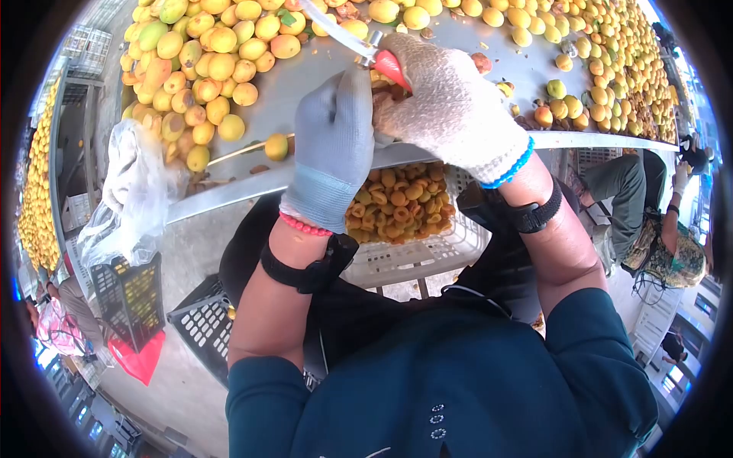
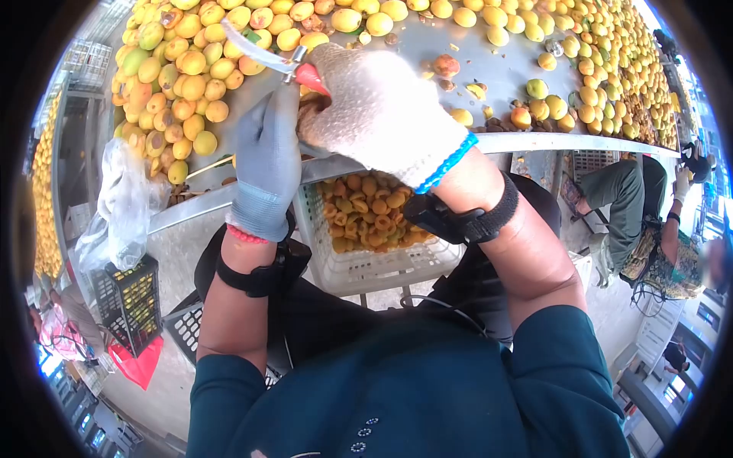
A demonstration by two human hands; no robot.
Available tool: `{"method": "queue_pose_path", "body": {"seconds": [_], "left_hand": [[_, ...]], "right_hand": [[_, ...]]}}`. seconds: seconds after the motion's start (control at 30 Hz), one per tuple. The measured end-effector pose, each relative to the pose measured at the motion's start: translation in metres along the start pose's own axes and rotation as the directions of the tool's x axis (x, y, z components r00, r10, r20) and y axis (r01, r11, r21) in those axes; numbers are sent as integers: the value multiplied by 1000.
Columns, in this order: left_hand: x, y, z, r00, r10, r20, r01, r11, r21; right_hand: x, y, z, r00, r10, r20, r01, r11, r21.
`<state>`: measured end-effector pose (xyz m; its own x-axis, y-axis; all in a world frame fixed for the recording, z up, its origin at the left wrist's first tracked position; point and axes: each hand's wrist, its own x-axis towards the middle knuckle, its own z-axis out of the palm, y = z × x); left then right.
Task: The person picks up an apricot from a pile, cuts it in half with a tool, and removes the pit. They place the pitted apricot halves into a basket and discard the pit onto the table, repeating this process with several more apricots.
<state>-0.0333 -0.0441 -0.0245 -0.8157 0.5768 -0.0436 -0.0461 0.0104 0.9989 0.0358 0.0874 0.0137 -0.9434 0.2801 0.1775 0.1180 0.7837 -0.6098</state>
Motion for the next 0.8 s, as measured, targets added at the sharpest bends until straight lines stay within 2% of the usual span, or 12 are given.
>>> {"method": "queue_pose_path", "body": {"seconds": [0.07, 0.13, 0.2, 0.27, 0.37, 0.43, 0.5, 0.53, 0.6, 0.63, 0.73, 0.8], "left_hand": [[5, -8, 1, 970, 242, 2, -240, 962, 132], [-2, 0, 4, 999, 21, 26, -23, 995, 96], [-3, 4, 1, 992, -110, 54, 106, 992, 71], [0, 4, -5, 985, -149, 90, 144, 988, 51], [1, 19, -24, 919, -294, 263, 343, 925, -165], [-4, 15, -40, 789, -296, 538, 341, 940, 17], [-7, 38, -42, 723, -278, 633, 47, 933, 356], [-7, 38, -41, 728, -244, 641, -3, 934, 358], [-5, 36, -41, 736, -177, 653, -100, 926, 364], [-3, 32, -43, 793, -166, 586, -38, 946, 321], [3, 26, -46, 904, -174, 390, 113, 978, 173], [12, 26, -49, 932, -261, 251, 233, 963, 135]], "right_hand": [[0, 3, 12, 989, -78, -123, 72, 996, -56], [3, 14, 20, 978, -131, -164, 121, 990, -68], [5, 19, 13, 998, 44, -44, -36, 985, 170], [5, 19, -5, 918, 321, 231, -393, 810, 434], [4, 17, -32, 857, 371, 357, -495, 785, 373], [19, 52, -27, 886, 363, 290, -446, 839, 312], [38, 58, -19, 889, 418, 187, -454, 862, 228], [51, 59, -15, 924, 361, 128, -371, 926, 65], [77, 72, 5, 992, 79, 103, -68, 992, -105], [89, 78, 18, 992, -69, 108, 88, 978, -188], [112, 87, 57, 991, -33, 133, 87, 899, -429], [113, 81, 55, 987, 70, 143, -37, 974, -222]]}}
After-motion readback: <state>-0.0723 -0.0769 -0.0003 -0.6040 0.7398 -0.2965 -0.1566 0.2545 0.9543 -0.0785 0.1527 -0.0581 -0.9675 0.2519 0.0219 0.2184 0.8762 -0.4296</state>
